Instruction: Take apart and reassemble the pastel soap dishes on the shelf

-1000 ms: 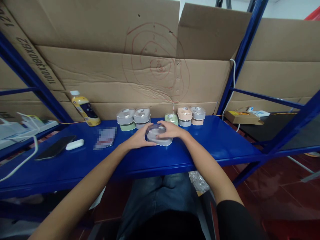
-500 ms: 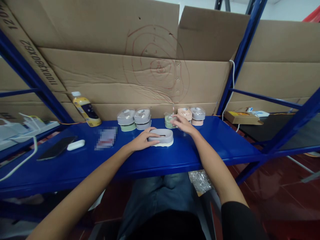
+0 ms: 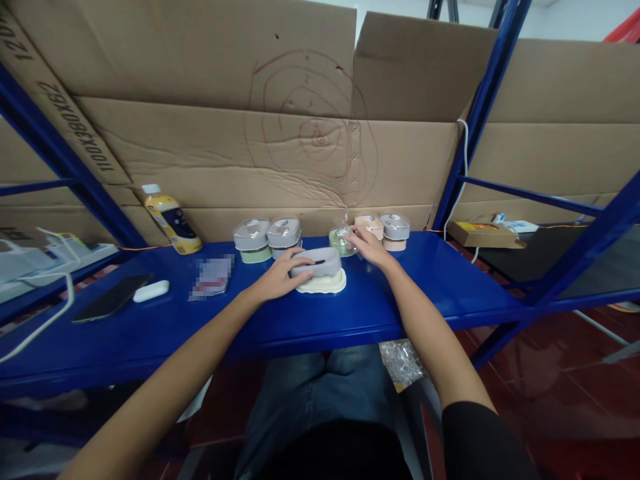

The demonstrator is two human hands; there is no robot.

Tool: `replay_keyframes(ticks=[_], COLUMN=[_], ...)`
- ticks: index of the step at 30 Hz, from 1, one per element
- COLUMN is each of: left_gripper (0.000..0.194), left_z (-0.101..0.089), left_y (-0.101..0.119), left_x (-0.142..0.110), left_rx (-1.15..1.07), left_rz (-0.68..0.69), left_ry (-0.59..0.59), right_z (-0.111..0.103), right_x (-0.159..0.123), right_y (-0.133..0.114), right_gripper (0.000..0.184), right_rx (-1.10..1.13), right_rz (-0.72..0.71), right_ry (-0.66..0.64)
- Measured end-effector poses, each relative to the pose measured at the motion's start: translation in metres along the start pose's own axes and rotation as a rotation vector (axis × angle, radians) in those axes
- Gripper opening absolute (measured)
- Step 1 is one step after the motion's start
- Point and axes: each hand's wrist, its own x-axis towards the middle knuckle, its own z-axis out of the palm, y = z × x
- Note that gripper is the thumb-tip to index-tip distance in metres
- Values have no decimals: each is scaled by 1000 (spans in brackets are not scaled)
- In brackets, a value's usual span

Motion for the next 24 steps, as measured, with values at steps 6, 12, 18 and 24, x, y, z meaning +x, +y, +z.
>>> replay_keyframes(ticks=[6,12,18,24], left_gripper=[52,88,130,136], left_z=[11,13,20,26], left_y=[12,7,1,-6], left_x=[-2,-1,-2,-1], left_rx=[-25,-45,-158,-219], left_rz=[22,9,-114,-97], left_ry=[-95,-88,-66,-43], right_z=[4,9,17,39], right_x=[-1,-9,-15,-20], right_y=[-1,-10,-15,-15], right_gripper=[61,73,84,87], right_rx=[-19,-105,-247,-450], right_rz=[-3,-207,-303,-396], right_ry=[-30,-285,-435,-395])
